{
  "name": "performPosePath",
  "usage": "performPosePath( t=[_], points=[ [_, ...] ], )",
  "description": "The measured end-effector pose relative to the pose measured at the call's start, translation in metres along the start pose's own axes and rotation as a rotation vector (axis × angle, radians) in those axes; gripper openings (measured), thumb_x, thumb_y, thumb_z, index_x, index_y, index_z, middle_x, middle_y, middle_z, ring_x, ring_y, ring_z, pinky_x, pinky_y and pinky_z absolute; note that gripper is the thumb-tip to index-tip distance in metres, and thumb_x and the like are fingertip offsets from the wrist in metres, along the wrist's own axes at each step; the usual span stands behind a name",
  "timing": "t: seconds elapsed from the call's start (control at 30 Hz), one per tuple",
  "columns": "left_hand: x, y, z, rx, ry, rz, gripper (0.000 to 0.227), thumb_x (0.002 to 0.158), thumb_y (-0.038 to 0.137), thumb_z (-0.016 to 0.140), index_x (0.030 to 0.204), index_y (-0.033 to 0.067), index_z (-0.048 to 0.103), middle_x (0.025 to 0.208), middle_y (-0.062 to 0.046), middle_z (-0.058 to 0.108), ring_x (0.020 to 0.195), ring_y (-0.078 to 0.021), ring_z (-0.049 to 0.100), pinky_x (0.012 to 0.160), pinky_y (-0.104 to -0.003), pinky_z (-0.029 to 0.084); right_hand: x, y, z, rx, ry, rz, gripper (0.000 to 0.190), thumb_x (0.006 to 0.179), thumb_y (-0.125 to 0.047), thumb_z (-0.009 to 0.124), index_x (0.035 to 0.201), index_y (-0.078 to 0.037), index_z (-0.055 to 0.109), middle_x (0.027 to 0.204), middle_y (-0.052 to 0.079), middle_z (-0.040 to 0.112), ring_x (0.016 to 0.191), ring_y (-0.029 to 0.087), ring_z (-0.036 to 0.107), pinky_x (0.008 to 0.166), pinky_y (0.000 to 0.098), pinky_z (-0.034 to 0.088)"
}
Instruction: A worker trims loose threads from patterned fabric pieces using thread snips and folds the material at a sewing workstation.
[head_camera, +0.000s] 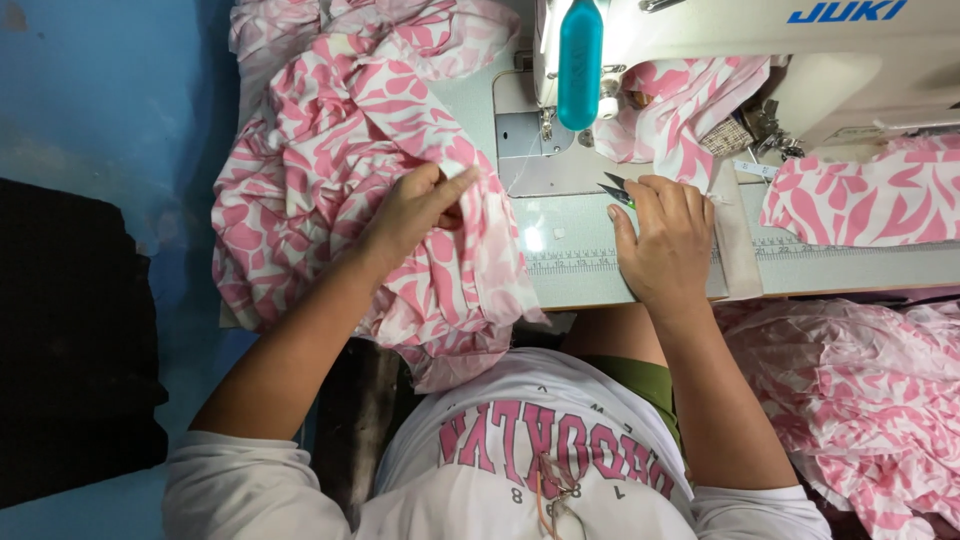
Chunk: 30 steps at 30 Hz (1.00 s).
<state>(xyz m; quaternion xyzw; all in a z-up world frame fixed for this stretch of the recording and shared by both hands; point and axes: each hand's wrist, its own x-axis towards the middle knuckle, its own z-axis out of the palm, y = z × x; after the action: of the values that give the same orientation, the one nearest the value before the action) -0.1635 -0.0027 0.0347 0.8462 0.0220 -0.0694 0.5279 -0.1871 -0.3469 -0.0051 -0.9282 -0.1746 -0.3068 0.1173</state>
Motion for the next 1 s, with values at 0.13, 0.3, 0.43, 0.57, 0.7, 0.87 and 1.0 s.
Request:
performPosePath(
  t=[0.13,0.3,0.43,0.57,0.7,0.87,1.0],
  points=[
    [0.010,-0.010,0.000,0.180,0.006,0.072,0.025,0.095,0.034,0.081,0.085,0.0138,0.070,0.056,-0.003,0.063,0.054,-0.0161,0.066,0.057,-0.027,0.048,0.000,0.000,0.001,0.012,0.016,-0.010,0.031,0.113,-0.031,0.072,0.125,-0.003,0.078,0.118,0.015,0.069,0.111,0.030,0.063,0.097,0.0440,0.046],
    [0.007,-0.013,0.011,-0.386,-0.051,0.093,0.019,0.104,0.031,0.075,0.095,0.0156,0.068,0.084,-0.002,0.074,0.081,-0.0118,0.072,0.074,-0.027,0.058,0.005,-0.016,-0.008,0.144,0.006,-0.011,0.023,0.113,-0.023,0.070,0.123,-0.004,0.078,0.118,0.014,0.070,0.112,0.030,0.062,0.099,0.0439,0.045],
    [-0.019,0.023,0.013,-1.002,-0.041,-0.187,0.018,0.099,0.029,0.079,0.103,0.0176,0.066,0.099,-0.005,0.080,0.095,-0.0230,0.082,0.085,-0.040,0.069,0.005,-0.053,0.009,0.680,-0.046,-0.040,0.022,0.102,-0.011,0.075,0.124,-0.005,0.076,0.124,0.013,0.073,0.114,0.037,0.066,0.099,0.0469,0.050],
    [-0.023,0.030,0.005,-1.031,-0.055,-0.088,0.020,0.101,0.029,0.079,0.117,0.0184,0.076,0.117,0.001,0.076,0.116,-0.0189,0.074,0.106,-0.043,0.063,0.012,-0.100,0.018,0.990,-0.120,-0.016,0.035,0.096,-0.010,0.079,0.130,-0.003,0.072,0.129,0.019,0.072,0.117,0.042,0.067,0.102,0.0510,0.052],
    [-0.042,0.069,-0.016,-1.082,-0.106,-0.031,0.023,0.105,0.029,0.073,0.122,0.0127,0.076,0.122,-0.009,0.080,0.121,-0.0245,0.074,0.111,-0.045,0.059,0.001,-0.127,0.044,1.465,-0.261,0.045,0.020,0.099,-0.016,0.079,0.118,-0.009,0.079,0.124,0.013,0.075,0.118,0.032,0.067,0.109,0.0506,0.049],
    [-0.033,0.053,-0.069,-0.936,0.070,0.017,0.033,0.104,0.029,0.074,0.131,0.0096,0.072,0.122,-0.010,0.078,0.121,-0.0230,0.072,0.115,-0.044,0.056,0.017,-0.096,0.002,1.691,-0.486,0.323,0.021,0.106,-0.014,0.064,0.115,-0.004,0.081,0.098,0.014,0.078,0.089,0.025,0.070,0.094,0.0492,0.059],
    [0.008,-0.034,-0.107,-0.706,0.055,0.163,0.038,0.115,0.031,0.060,0.149,0.0151,0.064,0.127,-0.006,0.076,0.103,-0.0147,0.075,0.092,-0.031,0.066,-0.001,-0.038,-0.001,1.753,-0.193,0.542,0.015,0.108,-0.013,0.063,0.106,0.001,0.069,0.084,0.010,0.069,0.075,0.017,0.069,0.077,0.0353,0.060]
  ],
)
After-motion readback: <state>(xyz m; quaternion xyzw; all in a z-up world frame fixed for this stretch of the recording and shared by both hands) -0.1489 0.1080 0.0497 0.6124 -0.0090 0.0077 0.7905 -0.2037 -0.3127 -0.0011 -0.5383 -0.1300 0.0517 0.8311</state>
